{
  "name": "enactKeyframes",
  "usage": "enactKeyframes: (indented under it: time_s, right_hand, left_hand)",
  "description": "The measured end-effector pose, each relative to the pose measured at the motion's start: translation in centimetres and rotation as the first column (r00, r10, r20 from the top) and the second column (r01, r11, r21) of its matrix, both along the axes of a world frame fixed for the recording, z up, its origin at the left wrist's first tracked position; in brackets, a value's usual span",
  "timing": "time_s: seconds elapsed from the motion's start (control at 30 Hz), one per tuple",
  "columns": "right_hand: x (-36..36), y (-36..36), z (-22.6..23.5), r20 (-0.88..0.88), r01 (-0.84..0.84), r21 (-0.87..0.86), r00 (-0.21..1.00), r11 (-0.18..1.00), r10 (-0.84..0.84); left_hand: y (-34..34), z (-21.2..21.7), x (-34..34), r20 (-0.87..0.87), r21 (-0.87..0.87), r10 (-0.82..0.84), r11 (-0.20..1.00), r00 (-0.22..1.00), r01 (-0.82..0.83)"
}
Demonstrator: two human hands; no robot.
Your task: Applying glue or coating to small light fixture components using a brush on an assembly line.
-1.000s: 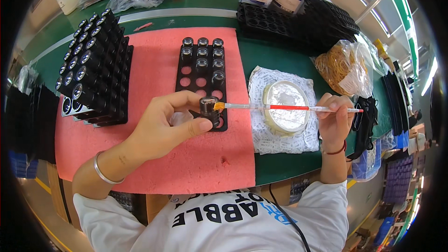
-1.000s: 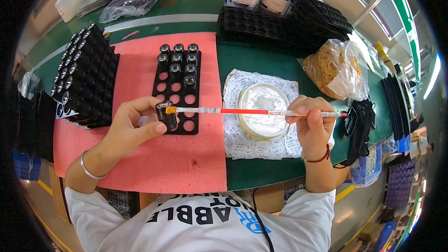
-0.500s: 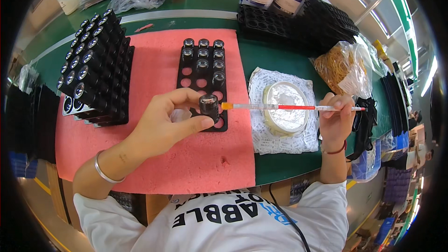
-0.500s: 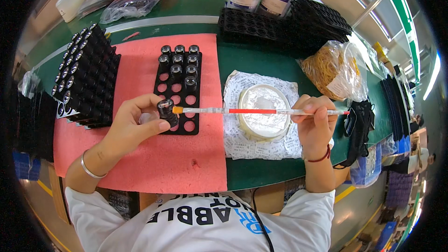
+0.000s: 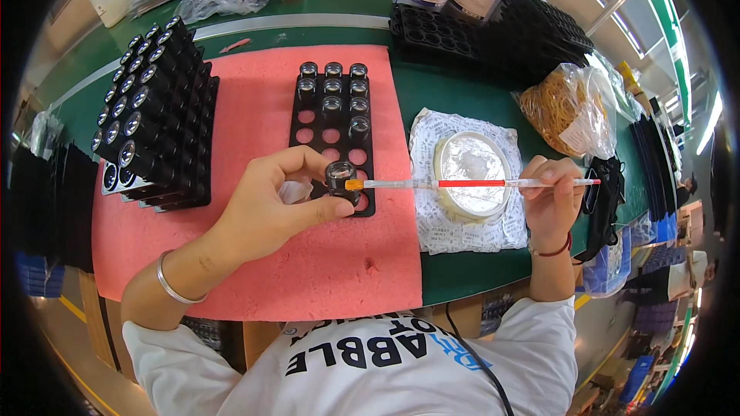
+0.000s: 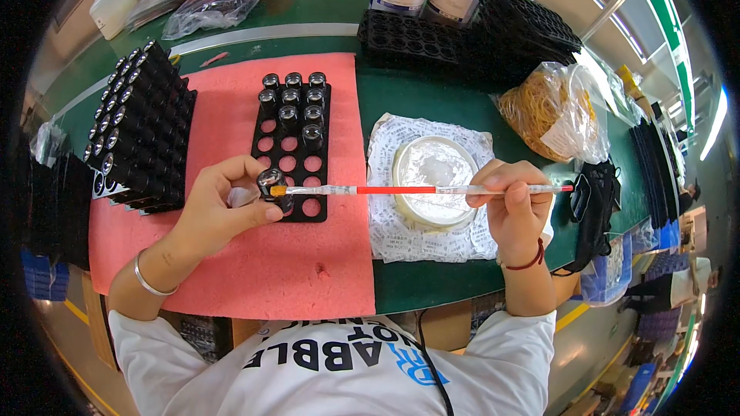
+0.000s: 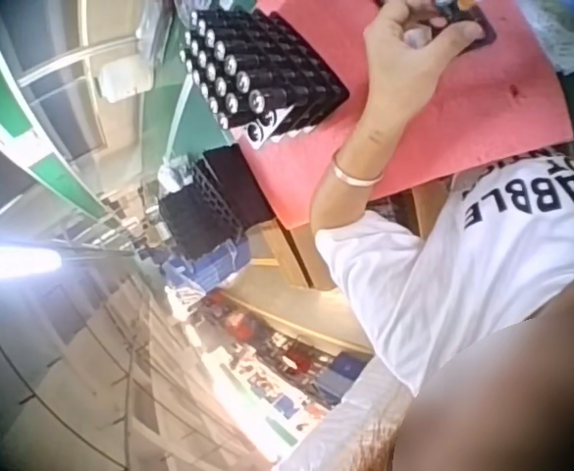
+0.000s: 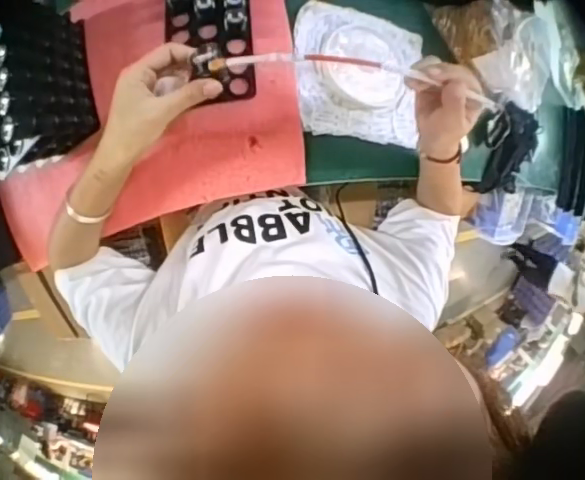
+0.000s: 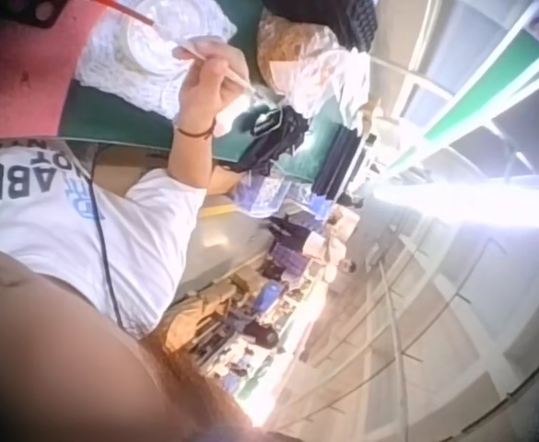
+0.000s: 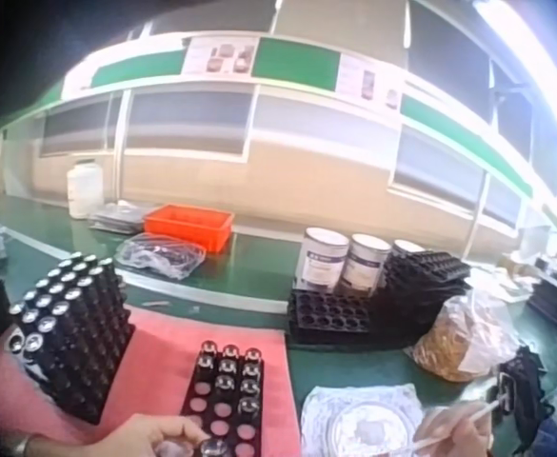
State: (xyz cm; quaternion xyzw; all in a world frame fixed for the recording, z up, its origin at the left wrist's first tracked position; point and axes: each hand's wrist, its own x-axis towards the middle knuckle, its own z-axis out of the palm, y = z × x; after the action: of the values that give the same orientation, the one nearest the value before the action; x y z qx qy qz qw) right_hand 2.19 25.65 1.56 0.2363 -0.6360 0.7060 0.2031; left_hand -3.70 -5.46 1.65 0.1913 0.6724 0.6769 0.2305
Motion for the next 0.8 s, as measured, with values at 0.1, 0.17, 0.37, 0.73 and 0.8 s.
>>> enactKeyframes:
  time_s: [0.1, 0.17, 0.37, 0.73, 0.8]
  right_hand:
    - [0.1, 0.1, 0.0, -0.003, 0.017, -0.002, 1.0, 1.0, -0.017]
    - [0.1, 0.2, 0.0, -0.002, 0.03, -0.004, 1.0, 1.0, -0.03]
    - [-0.1, 0.4, 0.0, -0.013, 0.031, -0.008, 0.999, 0.999, -0.031]
    - [-0.3, 0.8, 0.1, -0.08, 0.141, -0.045, 0.986, 0.989, -0.144]
    - [-0.1, 1.0, 0.2, -0.075, 0.125, -0.071, 0.989, 0.99, -0.131]
  left_hand:
    - [0.1, 0.3, 0.1, -0.019, -0.028, -0.015, 1.0, 1.0, 0.014]
    - [0.0, 0.4, 0.2, -0.023, -0.022, -0.03, 0.999, 0.999, 0.03]
    - [0.1, -1.2, 0.2, -0.08, 0.075, -0.046, 0.996, 0.996, 0.052]
    - [0.1, -0.7, 0.2, -0.014, 0.131, -0.077, 0.988, 0.997, 0.078]
    - [-0.2, 0.1, 0.1, 0.019, 0.027, -0.076, 0.997, 0.997, 0.076]
